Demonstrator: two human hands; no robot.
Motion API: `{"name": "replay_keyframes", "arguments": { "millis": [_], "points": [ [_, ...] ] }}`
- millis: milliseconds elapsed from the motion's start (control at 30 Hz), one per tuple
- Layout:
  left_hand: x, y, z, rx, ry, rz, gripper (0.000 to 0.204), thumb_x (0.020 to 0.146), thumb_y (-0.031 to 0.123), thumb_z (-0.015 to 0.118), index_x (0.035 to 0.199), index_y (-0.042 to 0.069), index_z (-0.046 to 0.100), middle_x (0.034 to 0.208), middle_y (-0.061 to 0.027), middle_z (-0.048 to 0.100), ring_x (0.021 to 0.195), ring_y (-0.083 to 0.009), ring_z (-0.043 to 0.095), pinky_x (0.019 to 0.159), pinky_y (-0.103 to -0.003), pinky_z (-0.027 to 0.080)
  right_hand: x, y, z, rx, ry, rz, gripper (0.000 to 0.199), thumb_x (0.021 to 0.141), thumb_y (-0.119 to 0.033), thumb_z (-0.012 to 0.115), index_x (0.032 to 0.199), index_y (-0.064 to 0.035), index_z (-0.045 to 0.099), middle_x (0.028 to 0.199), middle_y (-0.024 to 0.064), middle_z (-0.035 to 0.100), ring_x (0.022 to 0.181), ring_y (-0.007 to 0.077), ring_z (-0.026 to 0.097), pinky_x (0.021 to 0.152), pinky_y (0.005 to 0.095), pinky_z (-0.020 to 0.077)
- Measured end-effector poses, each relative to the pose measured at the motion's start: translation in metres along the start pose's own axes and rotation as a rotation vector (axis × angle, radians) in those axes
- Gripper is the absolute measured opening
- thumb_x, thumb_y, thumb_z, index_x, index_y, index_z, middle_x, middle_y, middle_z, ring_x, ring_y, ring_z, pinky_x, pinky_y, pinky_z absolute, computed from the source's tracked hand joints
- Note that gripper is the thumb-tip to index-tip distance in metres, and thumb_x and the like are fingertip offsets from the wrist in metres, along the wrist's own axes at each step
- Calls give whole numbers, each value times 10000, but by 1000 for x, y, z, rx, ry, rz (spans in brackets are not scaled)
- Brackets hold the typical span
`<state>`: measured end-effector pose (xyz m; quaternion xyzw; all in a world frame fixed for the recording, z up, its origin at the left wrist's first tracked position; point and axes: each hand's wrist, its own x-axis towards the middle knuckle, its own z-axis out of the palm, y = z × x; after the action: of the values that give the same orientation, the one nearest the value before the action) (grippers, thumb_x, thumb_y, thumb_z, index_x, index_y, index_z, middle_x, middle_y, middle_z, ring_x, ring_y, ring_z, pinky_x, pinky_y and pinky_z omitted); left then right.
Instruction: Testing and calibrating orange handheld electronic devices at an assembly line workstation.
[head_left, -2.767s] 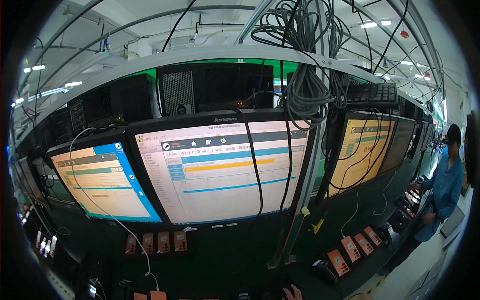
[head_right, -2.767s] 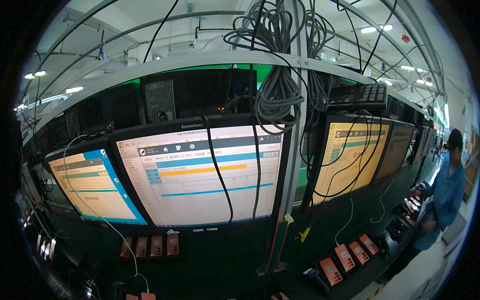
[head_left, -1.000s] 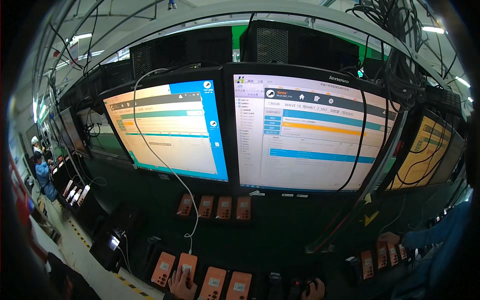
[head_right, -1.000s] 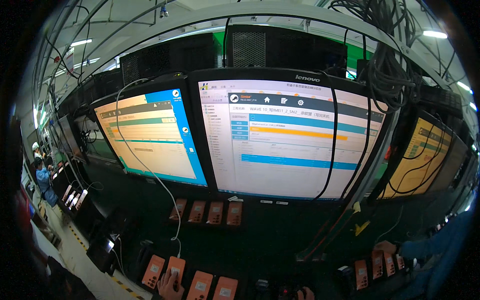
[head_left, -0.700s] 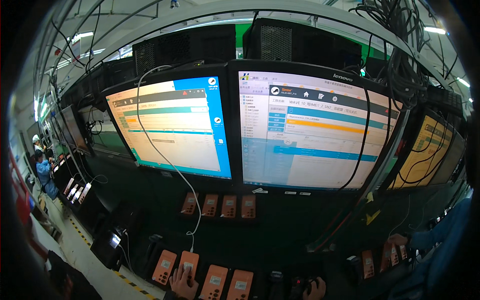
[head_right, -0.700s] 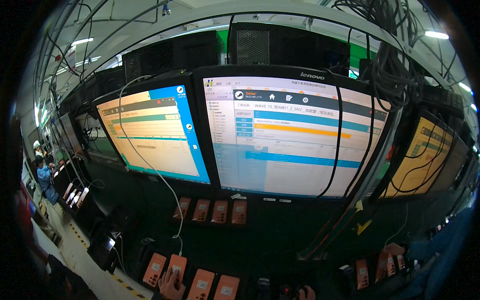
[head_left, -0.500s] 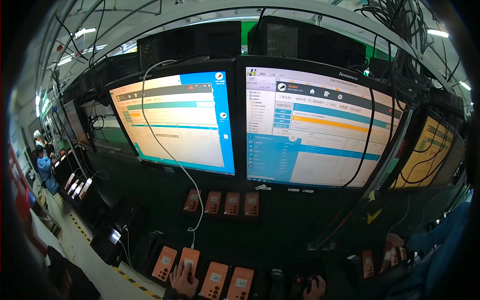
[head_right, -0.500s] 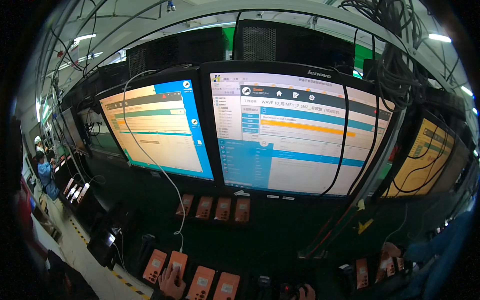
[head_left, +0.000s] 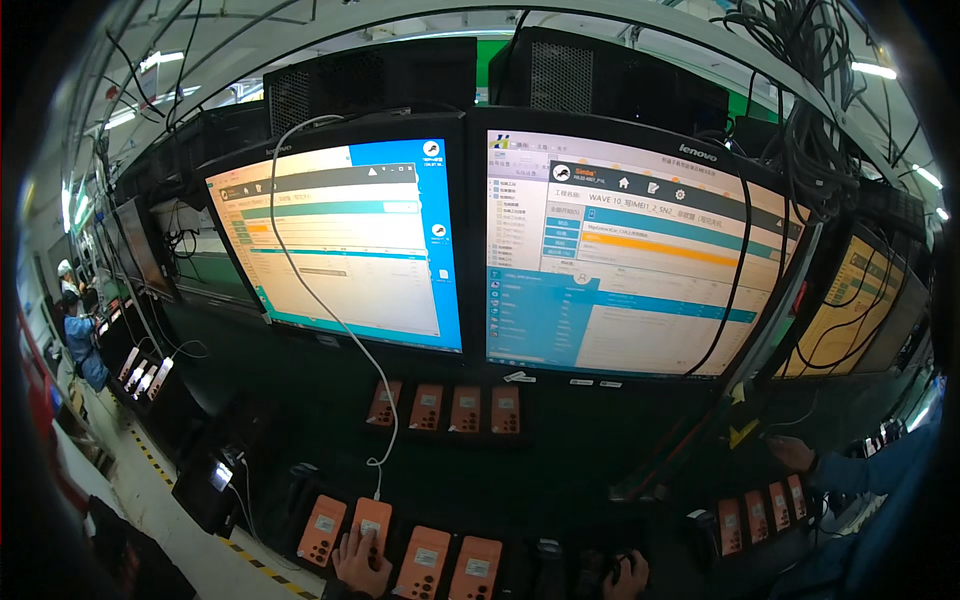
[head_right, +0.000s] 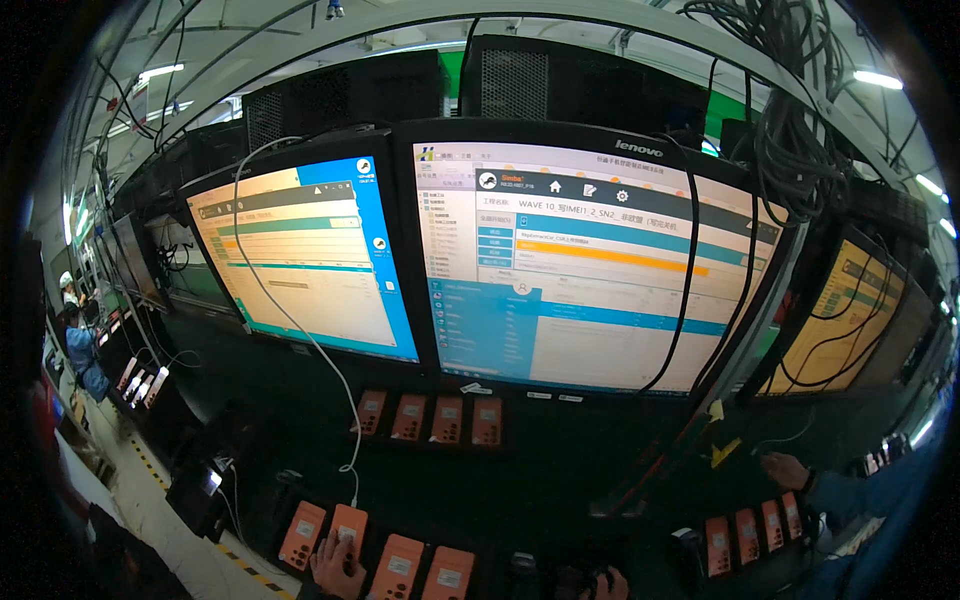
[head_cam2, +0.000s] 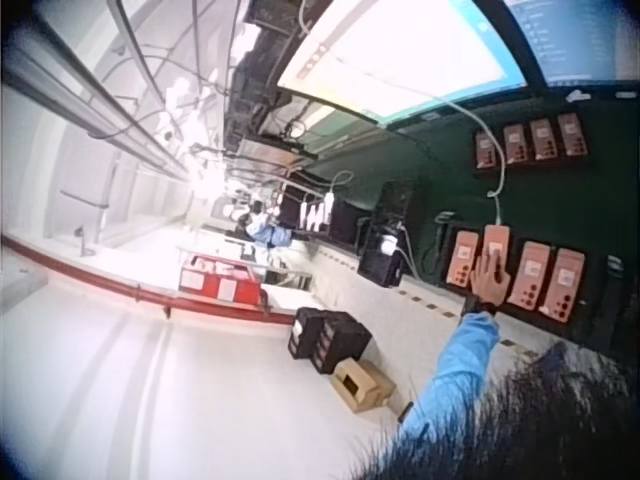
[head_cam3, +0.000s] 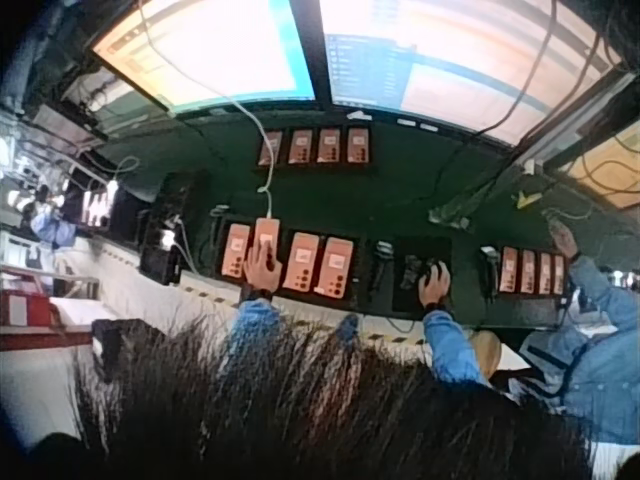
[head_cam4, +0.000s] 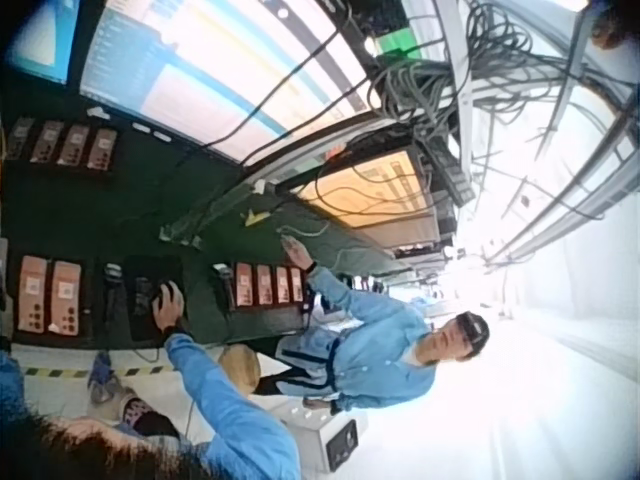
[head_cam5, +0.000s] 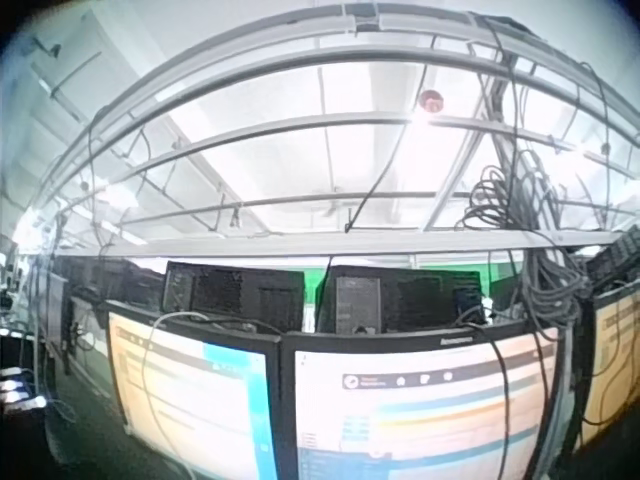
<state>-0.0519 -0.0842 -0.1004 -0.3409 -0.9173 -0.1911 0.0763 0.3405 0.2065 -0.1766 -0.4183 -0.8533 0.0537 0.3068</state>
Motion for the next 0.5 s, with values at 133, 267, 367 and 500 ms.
{"name": "replay_keyframes", "arguments": {
  "millis": [133, 267, 367, 500],
  "points": [
    [0, 0, -2, -25, -15, 11, 593, 806, 234, 608, 1384, 182, 486, 1469, -114, 417, 1249, -365, 459, 980, -557, 378, 0, -1, 0, -4, -5, 27, 399, 779, -146, 632, 1155, -31, 564, 1287, 224, 509, 1162, 420, 484, 985, 515, 407],
    [-1, -1, 3, -7, 13, 34, 579, 814, 243, 611, 1379, 185, 497, 1459, -121, 430, 1247, -362, 465, 982, -554, 381, 2, -1, 2, 5, 45, -11, 401, 772, -142, 634, 1150, -25, 568, 1271, 221, 525, 1143, 420, 500, 982, 510, 411],
    [-1, -2, 8, 27, 49, 12, 566, 821, 252, 617, 1373, 189, 511, 1441, -132, 450, 1246, -361, 469, 986, -551, 383, 1, 0, 2, 5, 42, -8, 399, 768, -136, 633, 1144, -21, 571, 1261, 220, 535, 1133, 419, 508, 980, 508, 413],
    [-2, -4, 9, 6, 46, 14, 573, 814, 256, 637, 1373, 212, 517, 1431, -134, 463, 1252, -359, 468, 995, -552, 378, 1, 0, 3, -6, 41, -4, 400, 762, -130, 633, 1143, -23, 573, 1263, 218, 535, 1138, 414, 509, 982, 504, 415]
  ]
}}
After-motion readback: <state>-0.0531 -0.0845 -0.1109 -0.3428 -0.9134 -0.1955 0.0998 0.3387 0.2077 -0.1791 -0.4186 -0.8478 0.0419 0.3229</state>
